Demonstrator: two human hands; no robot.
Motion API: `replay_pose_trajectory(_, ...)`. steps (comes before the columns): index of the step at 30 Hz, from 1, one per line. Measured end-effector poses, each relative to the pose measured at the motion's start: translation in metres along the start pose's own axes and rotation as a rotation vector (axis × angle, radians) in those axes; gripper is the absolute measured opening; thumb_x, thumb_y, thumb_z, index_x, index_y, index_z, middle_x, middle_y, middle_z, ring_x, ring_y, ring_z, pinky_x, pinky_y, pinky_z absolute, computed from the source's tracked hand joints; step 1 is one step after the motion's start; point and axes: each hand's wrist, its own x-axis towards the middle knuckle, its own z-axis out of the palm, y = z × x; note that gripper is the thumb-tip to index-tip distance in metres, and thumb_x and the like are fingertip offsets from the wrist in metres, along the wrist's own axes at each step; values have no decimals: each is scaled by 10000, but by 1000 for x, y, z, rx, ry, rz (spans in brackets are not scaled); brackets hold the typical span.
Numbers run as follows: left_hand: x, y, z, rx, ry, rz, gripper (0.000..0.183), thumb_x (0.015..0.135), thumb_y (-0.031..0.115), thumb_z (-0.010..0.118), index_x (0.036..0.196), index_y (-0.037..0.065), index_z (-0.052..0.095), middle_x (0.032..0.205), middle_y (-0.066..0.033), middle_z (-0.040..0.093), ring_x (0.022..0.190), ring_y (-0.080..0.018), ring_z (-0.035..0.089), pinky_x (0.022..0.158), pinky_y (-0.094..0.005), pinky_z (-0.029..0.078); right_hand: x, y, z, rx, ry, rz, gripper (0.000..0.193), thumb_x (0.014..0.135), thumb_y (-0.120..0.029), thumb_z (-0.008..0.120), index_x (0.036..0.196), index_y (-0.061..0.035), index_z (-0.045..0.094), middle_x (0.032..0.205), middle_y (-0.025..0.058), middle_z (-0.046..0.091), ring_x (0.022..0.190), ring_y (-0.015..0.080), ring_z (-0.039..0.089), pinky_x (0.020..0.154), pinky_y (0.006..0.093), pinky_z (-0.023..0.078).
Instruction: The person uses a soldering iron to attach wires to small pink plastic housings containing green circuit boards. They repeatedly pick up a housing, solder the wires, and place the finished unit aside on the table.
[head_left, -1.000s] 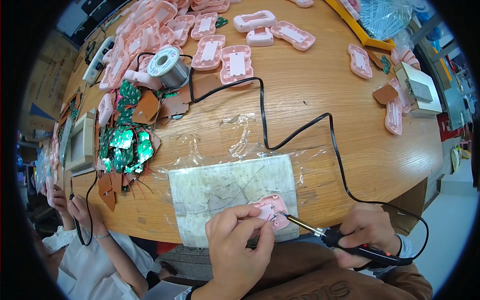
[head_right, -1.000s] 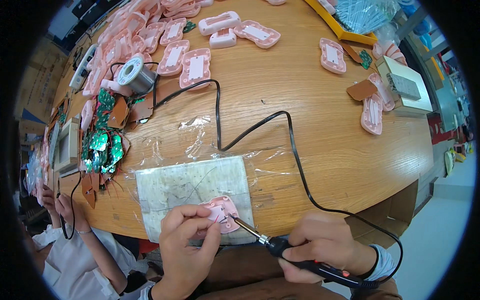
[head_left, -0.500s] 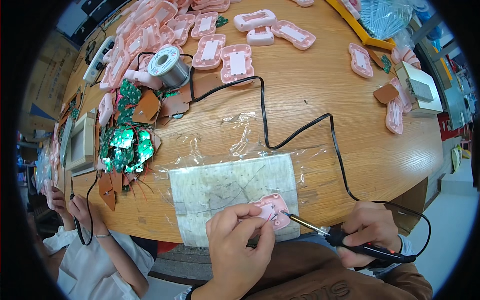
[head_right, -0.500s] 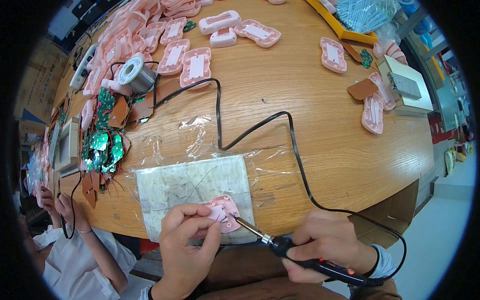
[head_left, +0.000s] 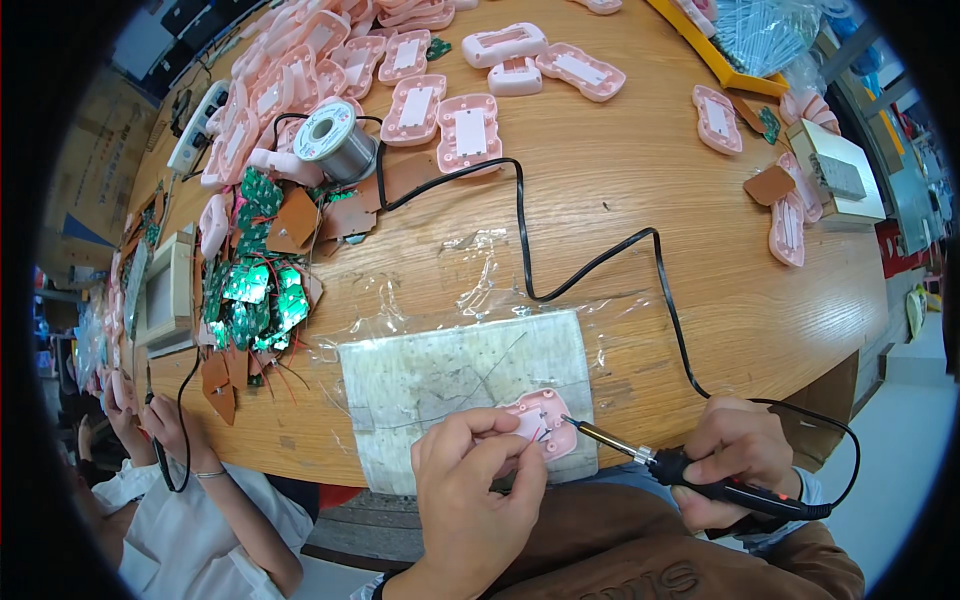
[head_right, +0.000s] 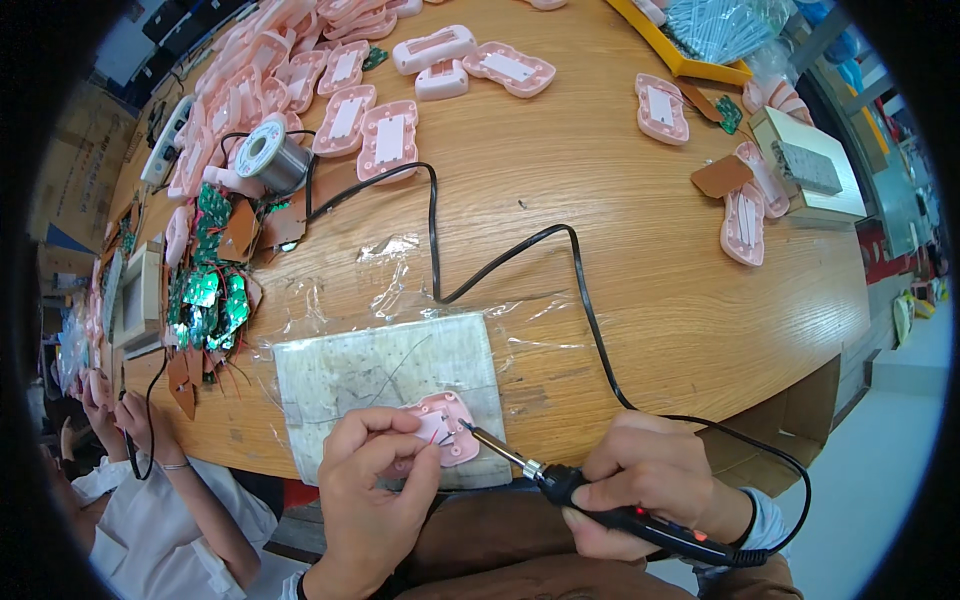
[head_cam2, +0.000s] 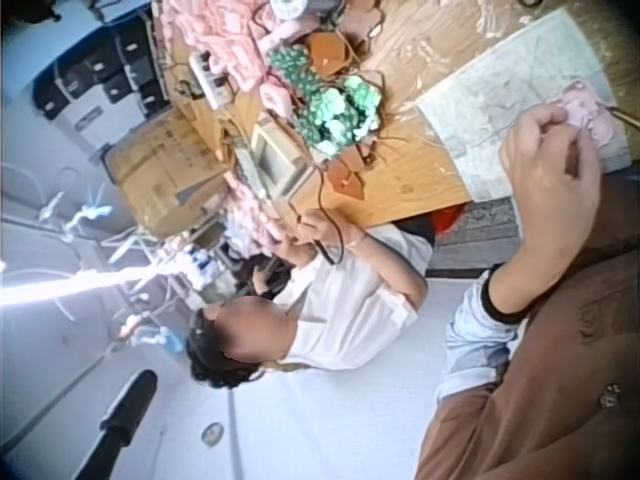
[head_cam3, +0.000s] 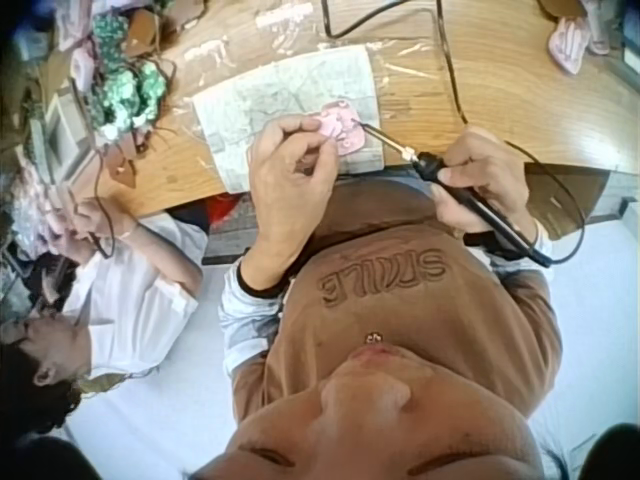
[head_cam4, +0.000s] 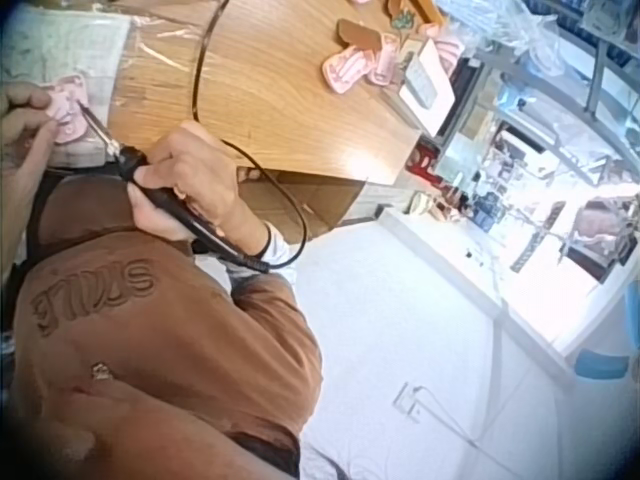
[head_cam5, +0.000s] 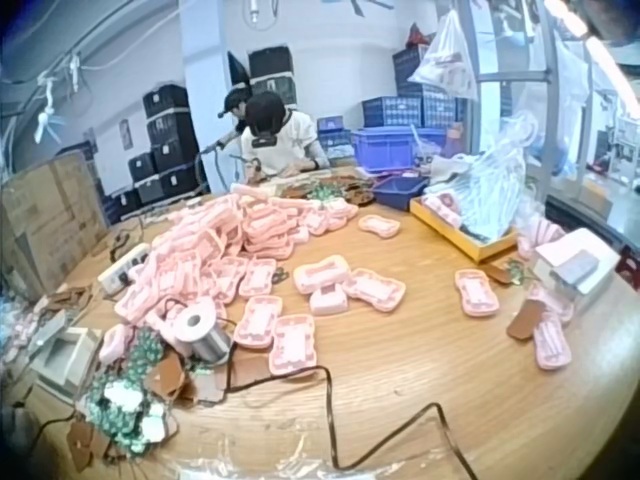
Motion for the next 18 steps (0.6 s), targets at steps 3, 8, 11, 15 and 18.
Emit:
replay_pose_trajectory(3,0,0,0,28,-5,7,69,739,-32,708,781,-31,654,965,-111,604,852,-196,623,668,-266,549,0,1,0,-6,9,-2,266,634,-47,795,806,-65,592,667,55,571,508,172,524,420,274,366)
replay_pose_trajectory(8,3,4,-3,-3,-29,-41,80,744,-29,709,816,-36,677,963,-114,608,841,-206,627,665,-279,534,-1,2,0,-6,24,18,276,637,-44,786,820,-77,583,665,43,563,507,173,521,439,279,368)
replay_pose_trajectory(11,3,8,-9,58,-29,20,97,744,-21,722,836,-24,692,935,-112,626,806,-209,626,654,-290,509,-3,3,0,-2,44,31,280,639,-45,784,828,-81,581,665,38,563,511,175,524,450,279,369)
replay_pose_trajectory(15,1,13,-12,62,6,-66,95,748,3,733,838,9,703,839,-92,652,790,-194,615,647,-294,472,-5,4,-2,-13,72,39,296,634,-42,787,839,-81,578,673,41,571,516,178,530,459,281,372)
replay_pose_trajectory(18,3,11,-7,45,12,-46,93,755,5,722,840,33,699,761,-67,646,774,-198,591,662,-307,447,-5,6,-2,-9,82,44,308,629,-36,787,847,-81,575,678,43,576,519,181,536,464,286,375)
